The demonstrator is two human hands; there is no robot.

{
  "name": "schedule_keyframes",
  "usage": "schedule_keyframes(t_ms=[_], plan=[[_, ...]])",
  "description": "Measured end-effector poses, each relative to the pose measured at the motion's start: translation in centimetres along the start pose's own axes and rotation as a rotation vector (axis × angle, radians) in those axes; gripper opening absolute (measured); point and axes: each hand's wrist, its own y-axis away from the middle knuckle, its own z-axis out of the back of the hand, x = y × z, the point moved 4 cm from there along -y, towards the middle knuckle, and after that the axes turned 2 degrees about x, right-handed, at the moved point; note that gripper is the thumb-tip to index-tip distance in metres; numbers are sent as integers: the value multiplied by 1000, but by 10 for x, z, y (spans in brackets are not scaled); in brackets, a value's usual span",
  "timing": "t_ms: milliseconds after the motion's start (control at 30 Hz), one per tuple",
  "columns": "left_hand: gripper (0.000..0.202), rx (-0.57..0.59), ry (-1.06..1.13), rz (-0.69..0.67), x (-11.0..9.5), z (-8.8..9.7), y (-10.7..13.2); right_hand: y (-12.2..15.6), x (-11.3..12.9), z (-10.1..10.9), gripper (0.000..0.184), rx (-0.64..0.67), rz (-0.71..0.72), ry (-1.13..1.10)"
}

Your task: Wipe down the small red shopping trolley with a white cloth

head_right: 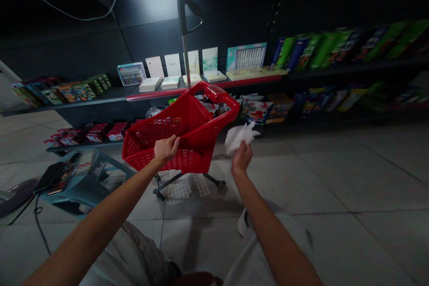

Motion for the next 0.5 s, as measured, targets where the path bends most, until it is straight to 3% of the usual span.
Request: schedule_keyframes(t_ms=[100, 233, 367, 500], plan=[[53, 3, 13, 10, -5, 0, 1, 26, 8, -20, 58, 79, -12, 49], [53, -8, 20, 7, -10, -1, 2, 46, 38, -44, 56, 168, 282, 127], [52, -22, 22, 0, -11, -2, 2, 27, 62, -50, 59, 168, 517, 246], [53, -20, 23, -3, -11, -1, 2, -1, 67, -45, 61, 84, 515, 256]])
